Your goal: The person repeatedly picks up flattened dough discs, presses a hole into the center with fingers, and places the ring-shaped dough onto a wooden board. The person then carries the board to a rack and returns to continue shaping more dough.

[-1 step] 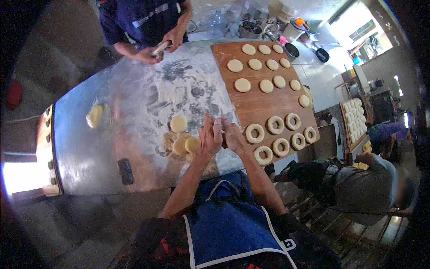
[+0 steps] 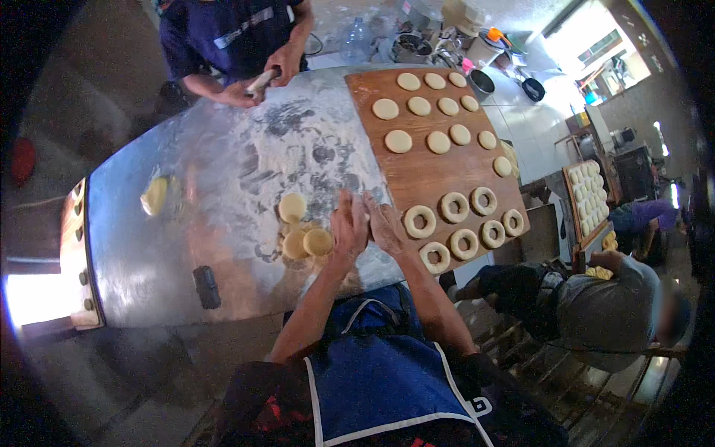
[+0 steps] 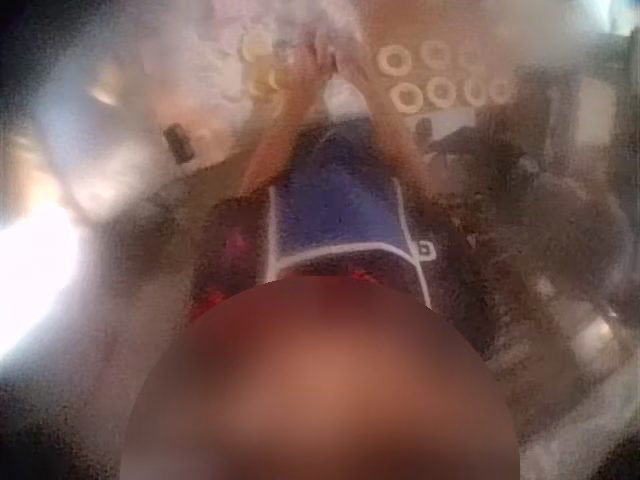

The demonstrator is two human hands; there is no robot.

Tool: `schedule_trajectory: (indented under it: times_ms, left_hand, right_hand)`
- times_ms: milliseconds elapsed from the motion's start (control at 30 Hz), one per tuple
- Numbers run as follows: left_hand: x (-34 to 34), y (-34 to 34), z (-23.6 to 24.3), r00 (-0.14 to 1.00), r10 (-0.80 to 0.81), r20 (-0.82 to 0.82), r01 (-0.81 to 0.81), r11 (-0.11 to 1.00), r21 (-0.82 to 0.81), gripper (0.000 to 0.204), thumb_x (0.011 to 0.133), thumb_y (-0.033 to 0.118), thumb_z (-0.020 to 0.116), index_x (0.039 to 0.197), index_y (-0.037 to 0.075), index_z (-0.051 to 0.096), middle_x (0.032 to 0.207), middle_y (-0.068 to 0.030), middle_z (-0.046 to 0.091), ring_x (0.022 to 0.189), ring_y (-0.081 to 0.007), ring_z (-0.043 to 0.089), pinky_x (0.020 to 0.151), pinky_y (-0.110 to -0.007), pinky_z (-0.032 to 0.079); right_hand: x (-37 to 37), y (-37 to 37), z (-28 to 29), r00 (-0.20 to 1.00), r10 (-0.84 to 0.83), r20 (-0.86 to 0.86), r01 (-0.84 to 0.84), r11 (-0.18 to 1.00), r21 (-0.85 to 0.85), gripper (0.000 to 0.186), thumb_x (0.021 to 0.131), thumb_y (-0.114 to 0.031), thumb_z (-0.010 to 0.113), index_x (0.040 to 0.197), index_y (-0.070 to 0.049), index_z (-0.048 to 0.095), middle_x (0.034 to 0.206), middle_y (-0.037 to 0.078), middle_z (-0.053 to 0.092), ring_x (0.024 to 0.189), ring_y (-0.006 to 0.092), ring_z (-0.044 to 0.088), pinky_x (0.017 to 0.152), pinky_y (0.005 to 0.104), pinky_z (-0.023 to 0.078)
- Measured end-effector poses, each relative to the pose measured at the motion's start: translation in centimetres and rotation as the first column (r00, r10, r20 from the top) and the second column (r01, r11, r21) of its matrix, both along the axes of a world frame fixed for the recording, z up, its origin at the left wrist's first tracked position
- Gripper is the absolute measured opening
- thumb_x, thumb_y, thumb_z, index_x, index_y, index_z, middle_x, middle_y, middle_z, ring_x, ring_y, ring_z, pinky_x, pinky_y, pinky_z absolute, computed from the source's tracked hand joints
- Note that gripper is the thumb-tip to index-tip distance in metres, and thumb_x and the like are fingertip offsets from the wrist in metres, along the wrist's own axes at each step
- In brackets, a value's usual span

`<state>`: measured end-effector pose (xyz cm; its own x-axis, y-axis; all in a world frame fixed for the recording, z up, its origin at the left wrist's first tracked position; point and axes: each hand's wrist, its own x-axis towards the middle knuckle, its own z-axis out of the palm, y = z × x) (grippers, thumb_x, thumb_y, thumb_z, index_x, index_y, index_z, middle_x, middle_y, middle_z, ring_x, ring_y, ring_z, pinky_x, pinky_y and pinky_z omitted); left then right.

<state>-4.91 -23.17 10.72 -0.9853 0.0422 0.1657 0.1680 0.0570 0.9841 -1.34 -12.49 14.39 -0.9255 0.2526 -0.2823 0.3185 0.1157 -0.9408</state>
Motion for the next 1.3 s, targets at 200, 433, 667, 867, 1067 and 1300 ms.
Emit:
schedule_trajectory:
  times_ms: [200,433,667,867,1067,1300]
  left_hand:
    - [0.4,6.1,-0.8,0.991,0.007,0.130,-0.010,1.000,0.022,0.034,0.100,0.034,0.043,0.089,0.004,0.054,0.082,-0.0127,0.057,0.075,-0.0303,0.056,0.067,-0.040,0.047]
    - [0.4,14.9,-2.8,0.892,-0.243,0.381,-0.106,0.707,0.699,0.035,0.101,0.038,0.044,0.093,0.006,0.054,0.077,-0.0051,0.054,0.072,-0.0219,0.053,0.070,-0.036,0.045]
    - [1.0,21.0,-0.7,0.844,-0.425,0.328,0.014,0.628,0.778,0.041,0.102,0.038,0.040,0.075,0.009,0.051,0.071,-0.0003,0.049,0.068,-0.0123,0.047,0.063,-0.029,0.038]
    - [0.9,24.2,-0.4,0.946,-0.195,0.261,0.026,0.844,0.535,0.037,0.103,0.035,0.042,0.076,0.012,0.051,0.066,0.0018,0.044,0.064,-0.0099,0.043,0.059,-0.029,0.037]
    - [0.4,22.4,-0.5,0.994,-0.082,0.075,0.072,0.989,0.130,0.034,0.100,0.032,0.044,0.080,0.006,0.055,0.071,-0.0018,0.053,0.068,-0.0144,0.051,0.061,-0.031,0.041]
    - [0.5,18.9,1.4,0.975,0.090,0.205,-0.126,0.977,0.171,0.034,0.099,0.031,0.048,0.082,0.002,0.054,0.075,-0.0046,0.054,0.070,-0.0150,0.051,0.068,-0.030,0.043]
  right_hand:
    - [0.4,6.0,-0.3,0.988,-0.111,-0.108,0.112,0.994,0.006,0.058,0.102,-0.048,0.041,0.087,0.005,0.059,0.072,0.015,0.056,0.065,0.0230,0.052,0.062,0.0411,0.044]
    - [2.2,12.6,0.5,0.936,-0.303,-0.178,0.272,0.946,-0.178,0.054,0.102,-0.046,0.041,0.084,0.002,0.060,0.070,0.014,0.055,0.064,0.0196,0.047,0.061,0.0388,0.043]
    - [2.9,19.0,-1.2,0.896,-0.162,-0.414,0.263,0.943,0.202,0.055,0.102,-0.042,0.040,0.078,0.004,0.057,0.065,0.015,0.055,0.062,0.0212,0.051,0.062,0.0369,0.045]
    - [3.1,21.9,-0.1,0.960,-0.066,-0.272,0.098,0.989,0.106,0.059,0.102,-0.042,0.038,0.074,0.006,0.058,0.060,0.017,0.053,0.058,0.0294,0.051,0.059,0.0443,0.041]
    - [1.8,22.4,-1.2,0.986,0.114,-0.119,-0.080,0.962,0.262,0.060,0.103,-0.042,0.039,0.071,0.005,0.057,0.061,0.009,0.056,0.064,0.0192,0.052,0.060,0.0375,0.046]
    - [-0.6,20.0,-1.1,0.954,0.217,-0.208,-0.201,0.975,0.097,0.046,0.101,-0.034,0.043,0.085,0.004,0.062,0.073,0.015,0.061,0.071,0.0269,0.058,0.065,0.0403,0.047]
